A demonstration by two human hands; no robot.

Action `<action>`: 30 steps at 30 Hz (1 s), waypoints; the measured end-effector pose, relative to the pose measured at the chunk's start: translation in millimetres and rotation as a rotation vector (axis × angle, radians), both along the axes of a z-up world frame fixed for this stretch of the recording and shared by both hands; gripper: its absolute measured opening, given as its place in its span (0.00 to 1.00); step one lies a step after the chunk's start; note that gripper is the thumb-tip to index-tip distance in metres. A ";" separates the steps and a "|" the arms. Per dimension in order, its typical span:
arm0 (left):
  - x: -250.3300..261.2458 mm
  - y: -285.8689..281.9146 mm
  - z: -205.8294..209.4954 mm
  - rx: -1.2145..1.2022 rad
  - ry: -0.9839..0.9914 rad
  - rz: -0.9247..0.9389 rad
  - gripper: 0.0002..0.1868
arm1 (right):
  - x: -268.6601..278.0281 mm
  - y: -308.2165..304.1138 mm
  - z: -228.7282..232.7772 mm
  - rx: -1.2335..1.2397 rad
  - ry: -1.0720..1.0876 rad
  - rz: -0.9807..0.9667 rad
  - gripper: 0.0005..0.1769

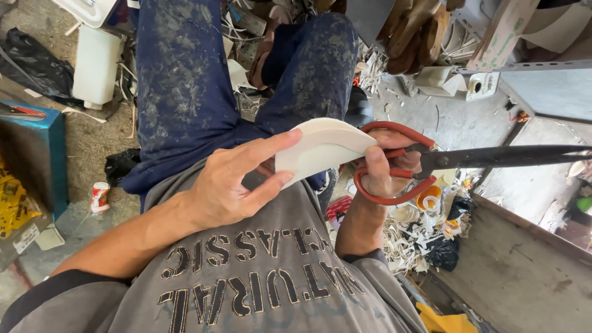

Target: The person sits on the floor and uses red-handled shears to cut a curved shape from a white sheet of material. They trim the edges carefully and then place the cut piece onto a shelf filled with similar items.

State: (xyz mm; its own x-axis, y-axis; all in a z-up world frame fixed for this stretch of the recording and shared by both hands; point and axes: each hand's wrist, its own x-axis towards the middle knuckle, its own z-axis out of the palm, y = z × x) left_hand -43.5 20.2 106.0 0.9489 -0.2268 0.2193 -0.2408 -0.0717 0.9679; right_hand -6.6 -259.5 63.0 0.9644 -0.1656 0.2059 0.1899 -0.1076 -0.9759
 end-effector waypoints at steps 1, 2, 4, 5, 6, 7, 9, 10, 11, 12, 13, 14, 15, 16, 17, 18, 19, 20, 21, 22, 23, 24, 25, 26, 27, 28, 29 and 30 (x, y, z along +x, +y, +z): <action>0.8 0.6 1.2 -0.035 0.028 -0.010 0.26 | 2.5 2.7 2.4 0.028 -0.015 0.034 0.09; 1.6 1.1 2.3 -0.069 0.057 -0.021 0.26 | 5.0 5.3 4.6 0.056 -0.030 0.067 0.08; 0.9 -0.3 6.7 -0.120 0.141 0.004 0.27 | 7.0 5.1 8.4 -0.008 -0.014 0.067 0.09; 0.3 -1.3 8.7 -0.170 0.225 0.030 0.28 | 7.5 4.5 10.4 -0.071 0.001 0.068 0.10; 0.6 -0.9 9.9 -0.172 0.227 0.026 0.28 | 7.0 7.8 14.4 -0.074 0.003 0.064 0.10; 1.8 -0.5 11.1 -0.151 0.299 0.032 0.25 | 7.7 11.2 18.3 -0.098 0.006 0.051 0.10; 2.4 0.0 11.0 -0.130 0.372 0.034 0.23 | 8.0 11.6 21.0 -0.124 0.010 0.034 0.10; 1.9 0.0 9.6 -0.216 0.450 0.009 0.25 | 7.5 8.6 19.7 -0.145 0.006 0.061 0.10; 1.4 0.1 8.1 -0.302 0.527 -0.015 0.27 | 7.2 5.7 18.3 -0.167 0.002 0.088 0.11; 1.8 0.8 7.7 -0.303 0.527 -0.020 0.27 | 5.8 4.5 17.1 -0.169 0.003 0.084 0.11; 2.0 1.5 7.4 -0.349 0.555 -0.040 0.28 | 4.8 3.6 15.7 -0.138 0.031 0.084 0.11; 2.0 2.4 7.2 -0.395 0.583 -0.061 0.29 | 3.7 2.8 14.4 -0.107 0.059 0.083 0.11; 3.3 2.9 7.6 -0.394 0.584 -0.061 0.29 | 5.1 5.1 17.0 -0.107 0.060 0.083 0.11; 4.4 3.5 8.0 -0.444 0.621 -0.080 0.30 | 6.4 7.5 19.6 -0.116 0.074 0.076 0.10; 5.5 4.3 8.5 -0.493 0.658 -0.098 0.31 | 8.0 10.2 22.0 -0.124 0.089 0.070 0.09; 7.3 3.5 9.9 -0.492 0.659 -0.096 0.31 | 10.0 9.3 20.6 -0.123 0.090 0.072 0.09; 9.2 2.5 11.1 -0.517 0.693 -0.078 0.40 | 12.1 8.2 19.0 -0.077 0.096 0.086 0.10; 11.2 1.4 12.4 -0.542 0.728 -0.059 0.50 | 14.2 7.1 17.6 -0.032 0.102 0.100 0.11; 11.5 -0.4 8.0 -0.541 0.728 -0.059 0.50 | 15.7 6.7 17.1 -0.031 0.103 0.099 0.11; 11.9 -2.4 3.7 -0.555 0.794 -0.073 0.43 | 17.3 6.1 16.7 -0.065 0.103 0.104 0.10; 12.6 -4.7 -0.9 -0.568 0.859 -0.087 0.36 | 18.9 5.2 16.2 -0.101 0.102 0.109 0.10; 14.1 -4.5 -1.5 -0.567 0.859 -0.089 0.36 | 21.7 14.7 24.5 -0.100 0.101 0.107 0.10; 15.2 -4.2 -2.0 -0.495 0.800 -0.042 0.29 | 24.4 24.2 32.9 -0.163 0.090 0.104 0.14; 16.3 -3.6 -2.4 -0.423 0.741 0.005 0.22 | 27.0 34.0 41.4 -0.225 0.078 0.100 0.19; 21.5 -2.2 -0.5 -0.421 0.740 0.007 0.22 | 29.5 37.5 43.7 -0.223 0.077 0.102 0.19; 26.5 -0.4 1.6 -0.429 0.685 0.096 0.21 | 31.9 41.2 46.4 -0.177 0.097 0.177 0.18; 31.5 1.7 4.0 -0.434 0.628 0.187 0.21 | 35.0 45.4 49.0 -0.129 0.116 0.255 0.17; 36.8 1.0 4.1 -0.432 0.625 0.193 0.21 | 29.2 45.1 43.5 -0.125 0.114 0.260 0.17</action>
State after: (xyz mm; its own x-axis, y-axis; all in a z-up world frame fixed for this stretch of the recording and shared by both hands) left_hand -6.7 21.2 110.1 0.9395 -0.0618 -0.3369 0.3360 0.3571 0.8715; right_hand 22.7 -214.5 106.5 0.9892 0.1091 0.0974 0.1170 -0.1904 -0.9747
